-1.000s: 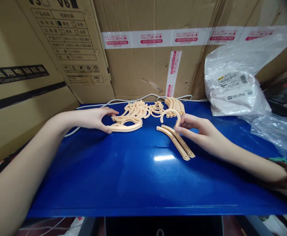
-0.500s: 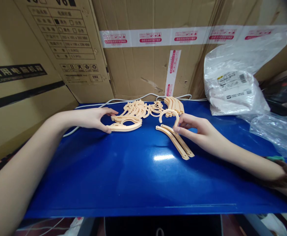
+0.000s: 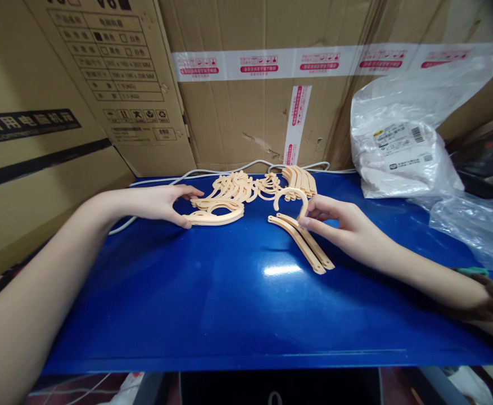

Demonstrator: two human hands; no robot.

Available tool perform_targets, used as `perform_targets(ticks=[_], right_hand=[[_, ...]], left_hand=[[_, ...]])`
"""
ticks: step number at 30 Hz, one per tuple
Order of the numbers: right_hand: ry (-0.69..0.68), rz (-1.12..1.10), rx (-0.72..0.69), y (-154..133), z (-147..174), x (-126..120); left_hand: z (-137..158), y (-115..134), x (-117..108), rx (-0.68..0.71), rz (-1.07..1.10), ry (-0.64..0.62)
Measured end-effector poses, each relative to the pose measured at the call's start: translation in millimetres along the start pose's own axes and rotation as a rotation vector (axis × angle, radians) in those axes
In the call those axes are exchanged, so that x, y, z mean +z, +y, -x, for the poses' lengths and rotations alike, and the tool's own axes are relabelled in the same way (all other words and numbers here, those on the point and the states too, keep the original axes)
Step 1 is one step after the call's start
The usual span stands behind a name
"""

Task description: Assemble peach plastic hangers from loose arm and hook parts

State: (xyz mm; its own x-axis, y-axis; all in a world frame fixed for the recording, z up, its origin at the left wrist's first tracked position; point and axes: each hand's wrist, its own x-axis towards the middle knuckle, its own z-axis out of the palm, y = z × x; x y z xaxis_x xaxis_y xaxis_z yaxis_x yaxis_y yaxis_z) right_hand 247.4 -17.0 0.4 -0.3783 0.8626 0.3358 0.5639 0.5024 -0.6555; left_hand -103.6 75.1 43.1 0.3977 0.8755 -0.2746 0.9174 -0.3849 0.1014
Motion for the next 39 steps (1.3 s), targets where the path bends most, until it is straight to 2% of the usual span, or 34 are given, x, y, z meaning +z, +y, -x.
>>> perform_targets(ticks=[13, 15, 18, 22, 24, 26, 30, 39], right_hand=[[0.002, -0.011, -0.004, 2, 1, -1], [0.002, -0.051, 0.013, 2, 1, -1], [-0.004, -0.139, 0.069, -2, 1, 1], [-0.039, -0.240, 0.125, -6, 2, 4], [-0.050, -0.283, 0.139, -7, 3, 4], [-0.049, -0.302, 0.144, -5, 3, 4], [-0.007, -0.174, 0.125, -3, 2, 4], [0.044, -0.022, 0.061, 11, -2, 1]], left_hand=[[1, -9, 3, 0.039, 0.036, 0.056], [4, -4, 1, 0.016, 0.041, 0.067], [10, 25, 2, 0.058, 0.082, 0.215], [17, 93, 25, 0.391, 0.139, 0.528], [18, 121, 44, 0.551, 0.126, 0.488], [19, 138, 62, 0.651, 0.108, 0.360], [18, 143, 77, 0.698, 0.102, 0.223], [20, 134, 59, 0.729, 0.078, 0.341]])
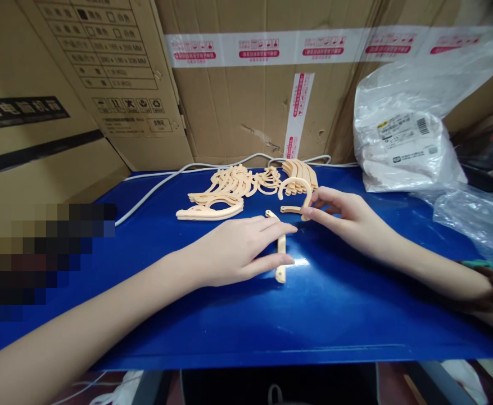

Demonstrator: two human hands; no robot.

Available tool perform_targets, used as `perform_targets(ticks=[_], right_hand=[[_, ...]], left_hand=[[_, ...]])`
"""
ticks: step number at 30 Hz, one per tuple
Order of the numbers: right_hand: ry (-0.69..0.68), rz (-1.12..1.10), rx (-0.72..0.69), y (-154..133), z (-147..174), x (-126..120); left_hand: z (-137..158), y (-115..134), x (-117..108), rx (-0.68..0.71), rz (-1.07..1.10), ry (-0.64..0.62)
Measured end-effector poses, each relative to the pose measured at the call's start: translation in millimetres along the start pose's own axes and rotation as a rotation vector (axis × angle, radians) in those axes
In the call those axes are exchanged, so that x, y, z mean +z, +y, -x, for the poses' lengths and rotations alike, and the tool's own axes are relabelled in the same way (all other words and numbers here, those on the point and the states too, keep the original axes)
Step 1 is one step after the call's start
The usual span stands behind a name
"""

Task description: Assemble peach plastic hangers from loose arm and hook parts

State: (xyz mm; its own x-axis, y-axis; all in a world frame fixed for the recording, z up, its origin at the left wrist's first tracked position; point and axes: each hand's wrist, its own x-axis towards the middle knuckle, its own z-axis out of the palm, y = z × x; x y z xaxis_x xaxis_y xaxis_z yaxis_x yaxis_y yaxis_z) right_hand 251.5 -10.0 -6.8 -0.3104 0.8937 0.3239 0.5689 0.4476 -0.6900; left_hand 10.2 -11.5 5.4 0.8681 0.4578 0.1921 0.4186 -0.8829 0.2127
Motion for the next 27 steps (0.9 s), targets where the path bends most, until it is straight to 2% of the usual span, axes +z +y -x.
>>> perform_targets(ticks=[4, 8, 11, 14, 19, 27], right_hand=[[-0.026, -0.072, 0.012, -3, 1, 0], [-0.127, -0.292, 0.120, -15, 3, 3], [-0.191, -0.433, 0.199, -19, 2, 6], [-0.206, -0.485, 0.268, -16, 1, 9], [-0.196, -0.588, 0.350, -9, 0, 10], [-0.175, -0.654, 0.398, -3, -1, 10]], left_hand=[[2, -2, -3, 0.046, -0.066, 0.074], [2, -3, 2, 0.034, -0.129, 0.172], [1, -3, 7, -0.019, -0.166, 0.208], [0, -3, 11, -0.130, -0.164, 0.233], [0, -5, 13, -0.234, -0.140, 0.240], [0, -6, 14, -0.272, -0.098, 0.176]])
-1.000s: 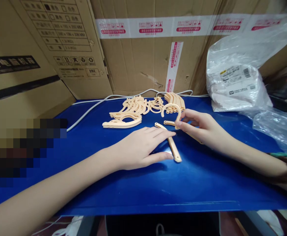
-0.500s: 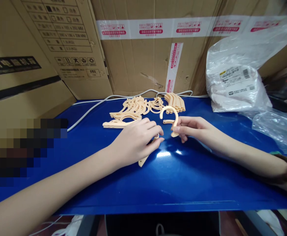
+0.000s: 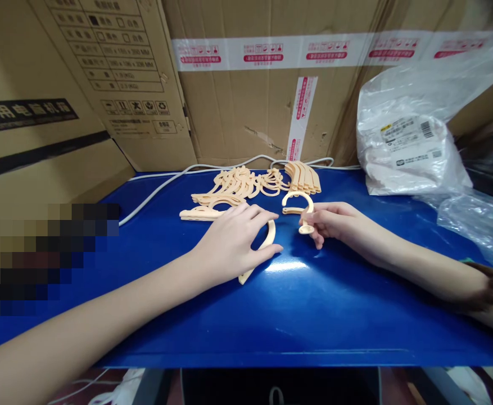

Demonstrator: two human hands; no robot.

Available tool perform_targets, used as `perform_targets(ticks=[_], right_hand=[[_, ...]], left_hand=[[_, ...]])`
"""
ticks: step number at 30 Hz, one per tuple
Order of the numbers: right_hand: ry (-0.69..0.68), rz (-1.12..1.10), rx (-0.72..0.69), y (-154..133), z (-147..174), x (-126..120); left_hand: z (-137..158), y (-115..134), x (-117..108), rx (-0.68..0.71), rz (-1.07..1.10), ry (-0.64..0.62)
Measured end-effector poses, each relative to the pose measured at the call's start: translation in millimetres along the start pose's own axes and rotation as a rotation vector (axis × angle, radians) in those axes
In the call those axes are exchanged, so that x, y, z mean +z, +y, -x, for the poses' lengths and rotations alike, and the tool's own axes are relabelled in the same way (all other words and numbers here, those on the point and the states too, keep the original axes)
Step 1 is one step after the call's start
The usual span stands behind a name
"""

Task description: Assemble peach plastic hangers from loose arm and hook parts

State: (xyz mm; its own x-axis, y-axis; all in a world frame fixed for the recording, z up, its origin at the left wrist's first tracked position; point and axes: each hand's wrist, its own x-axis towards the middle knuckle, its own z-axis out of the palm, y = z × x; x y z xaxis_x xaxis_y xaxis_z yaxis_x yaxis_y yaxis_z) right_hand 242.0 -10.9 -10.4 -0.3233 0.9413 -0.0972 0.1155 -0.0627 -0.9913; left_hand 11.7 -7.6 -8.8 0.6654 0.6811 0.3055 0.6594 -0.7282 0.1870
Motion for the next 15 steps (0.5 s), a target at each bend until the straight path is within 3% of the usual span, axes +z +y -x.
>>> perform_targets(ticks=[7, 15], right_hand=[[-0.049, 0.010, -0.008, 3, -2, -3], [-0.079, 0.037, -0.001, 2, 0, -3]], left_hand=[[1, 0, -4, 0.171, 0.055, -0.069], [4, 8, -11, 0.180, 0.081, -0.102]])
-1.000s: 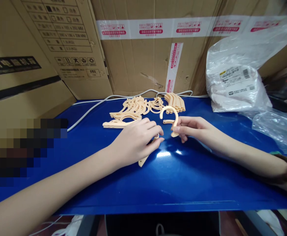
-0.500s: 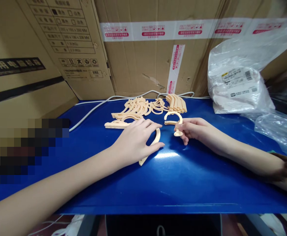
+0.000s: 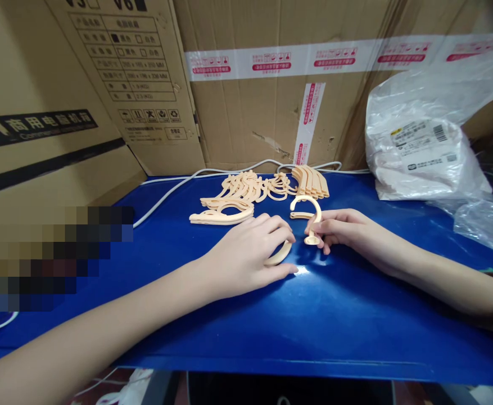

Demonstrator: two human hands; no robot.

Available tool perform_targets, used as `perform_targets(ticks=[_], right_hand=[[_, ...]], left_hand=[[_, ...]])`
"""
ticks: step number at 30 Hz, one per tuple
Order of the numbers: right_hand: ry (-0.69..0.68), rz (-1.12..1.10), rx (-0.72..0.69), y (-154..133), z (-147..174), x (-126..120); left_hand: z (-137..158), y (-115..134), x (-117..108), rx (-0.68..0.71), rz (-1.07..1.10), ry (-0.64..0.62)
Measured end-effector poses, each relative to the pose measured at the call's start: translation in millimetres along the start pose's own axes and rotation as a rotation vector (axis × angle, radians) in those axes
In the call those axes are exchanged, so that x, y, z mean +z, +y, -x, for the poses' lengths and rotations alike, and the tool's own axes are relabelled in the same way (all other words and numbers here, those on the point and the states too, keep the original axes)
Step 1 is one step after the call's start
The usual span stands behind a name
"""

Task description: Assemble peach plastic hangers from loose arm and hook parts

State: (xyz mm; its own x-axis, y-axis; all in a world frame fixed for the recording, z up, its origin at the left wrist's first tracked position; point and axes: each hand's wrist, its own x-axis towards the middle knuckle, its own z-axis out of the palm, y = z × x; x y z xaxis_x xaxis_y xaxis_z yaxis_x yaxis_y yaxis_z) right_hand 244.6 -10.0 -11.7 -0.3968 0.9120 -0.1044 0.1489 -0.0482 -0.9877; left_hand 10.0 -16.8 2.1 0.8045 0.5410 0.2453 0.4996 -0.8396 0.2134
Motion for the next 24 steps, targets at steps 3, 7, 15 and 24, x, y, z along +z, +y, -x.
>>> perform_targets(ticks=[3, 7, 15, 24], right_hand=[[0.007, -0.003, 0.003, 0.2, 0.1, 0.5], [0.019, -0.021, -0.003, -0.6, 0.6, 1.5], [0.012, 0.001, -0.014, -3.2, 1.4, 3.3], [0.065, -0.044, 0.009, -4.3, 1.5, 6.3]], left_hand=[[0.4, 0.4, 0.7, -0.074, -0.040, 0.021], [-0.3, -1.2, 2.8, -0.139, -0.096, 0.028], [-1.3, -0.8, 2.6, -0.153, 0.010, 0.017], [0.4, -1.8, 6.0, -0.109, 0.086, 0.040]])
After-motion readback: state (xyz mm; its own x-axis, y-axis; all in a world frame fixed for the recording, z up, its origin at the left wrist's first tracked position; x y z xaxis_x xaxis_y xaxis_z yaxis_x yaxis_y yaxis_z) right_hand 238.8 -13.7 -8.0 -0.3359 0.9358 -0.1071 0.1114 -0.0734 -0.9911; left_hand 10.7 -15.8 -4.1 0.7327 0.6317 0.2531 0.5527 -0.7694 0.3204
